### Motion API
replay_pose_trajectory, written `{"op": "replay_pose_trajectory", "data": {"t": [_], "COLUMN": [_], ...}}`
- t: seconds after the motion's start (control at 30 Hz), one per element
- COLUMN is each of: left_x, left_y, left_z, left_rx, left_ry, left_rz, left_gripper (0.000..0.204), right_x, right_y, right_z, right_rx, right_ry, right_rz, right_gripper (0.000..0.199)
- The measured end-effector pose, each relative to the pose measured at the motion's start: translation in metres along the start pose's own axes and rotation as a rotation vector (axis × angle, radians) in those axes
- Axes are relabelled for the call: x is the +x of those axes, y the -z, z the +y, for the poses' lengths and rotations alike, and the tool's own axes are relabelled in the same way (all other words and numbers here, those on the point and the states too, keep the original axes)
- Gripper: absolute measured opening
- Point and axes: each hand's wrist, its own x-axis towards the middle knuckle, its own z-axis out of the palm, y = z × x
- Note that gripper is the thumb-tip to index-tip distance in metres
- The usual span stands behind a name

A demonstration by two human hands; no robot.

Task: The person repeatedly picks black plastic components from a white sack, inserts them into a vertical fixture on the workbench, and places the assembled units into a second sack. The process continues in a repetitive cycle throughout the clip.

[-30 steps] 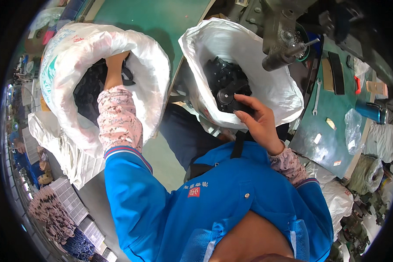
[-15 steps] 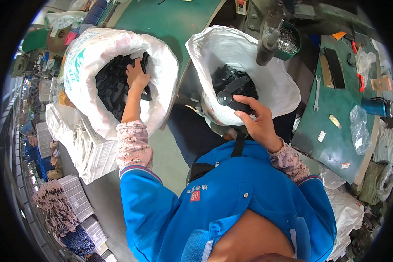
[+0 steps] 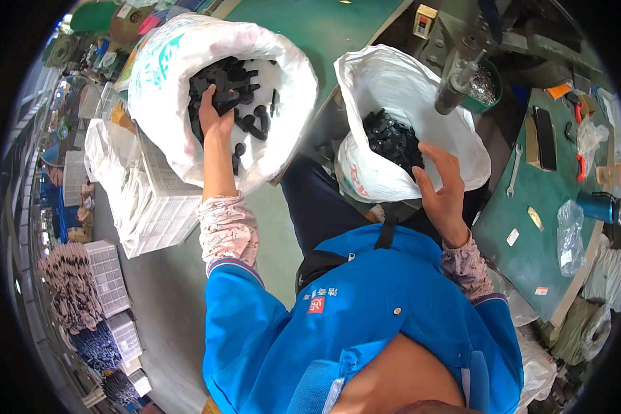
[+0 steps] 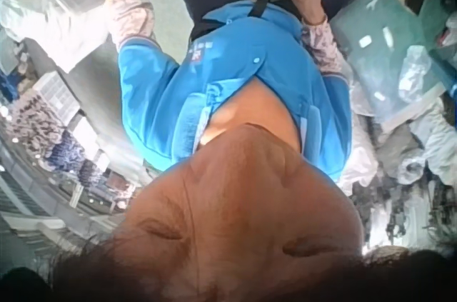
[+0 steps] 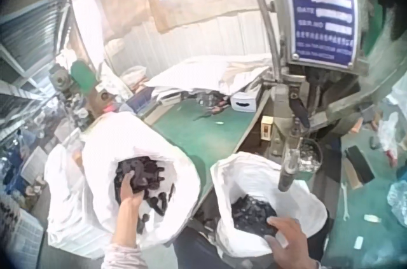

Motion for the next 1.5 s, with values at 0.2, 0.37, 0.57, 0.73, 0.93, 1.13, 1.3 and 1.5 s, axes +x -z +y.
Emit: {"op": "replay_pose_trajectory", "data": {"t": [0.2, 0.37, 0.57, 0.73, 0.93, 1.13, 1.3, 1.5], "left_x": [-0.007, -0.009, -0.040, -0.098, -0.176, -0.197, -0.198, -0.216], "left_y": [0.018, 0.030, 0.030, 0.001, -0.047, -0.062, -0.078, -0.101], "left_z": [-0.009, -0.017, -0.027, -0.036, -0.080, -0.105, -0.117, -0.139], "left_rx": [-0.152, -0.305, -0.053, 0.057, 0.191, 0.118, 0.012, 0.002], "left_ry": [0.100, 0.174, 0.012, 0.098, 0.221, 0.348, 0.261, 0.227], "left_rz": [-0.193, -0.173, -0.197, -0.360, -0.587, -0.643, -0.613, -0.671], "left_gripper": [0.035, 0.039, 0.046, 0.051, 0.053, 0.056, 0.058, 0.059], "right_x": [-0.011, -0.008, 0.001, 0.039, 0.127, 0.127, 0.100, 0.036], "right_y": [-0.015, -0.028, -0.038, -0.055, -0.084, -0.050, 0.018, 0.014], "right_z": [-0.009, -0.013, -0.016, -0.008, -0.019, -0.015, -0.015, -0.021], "right_rx": [0.026, 0.040, 0.079, 0.264, 0.254, 0.537, 0.616, 0.994], "right_ry": [0.027, 0.069, 0.105, 0.036, 0.137, -0.116, -0.225, -0.670], "right_rz": [-0.129, -0.203, -0.208, -0.136, -0.122, -0.189, -0.153, -0.361], "right_gripper": [0.026, 0.026, 0.026, 0.023, 0.038, 0.029, 0.030, 0.040]}}
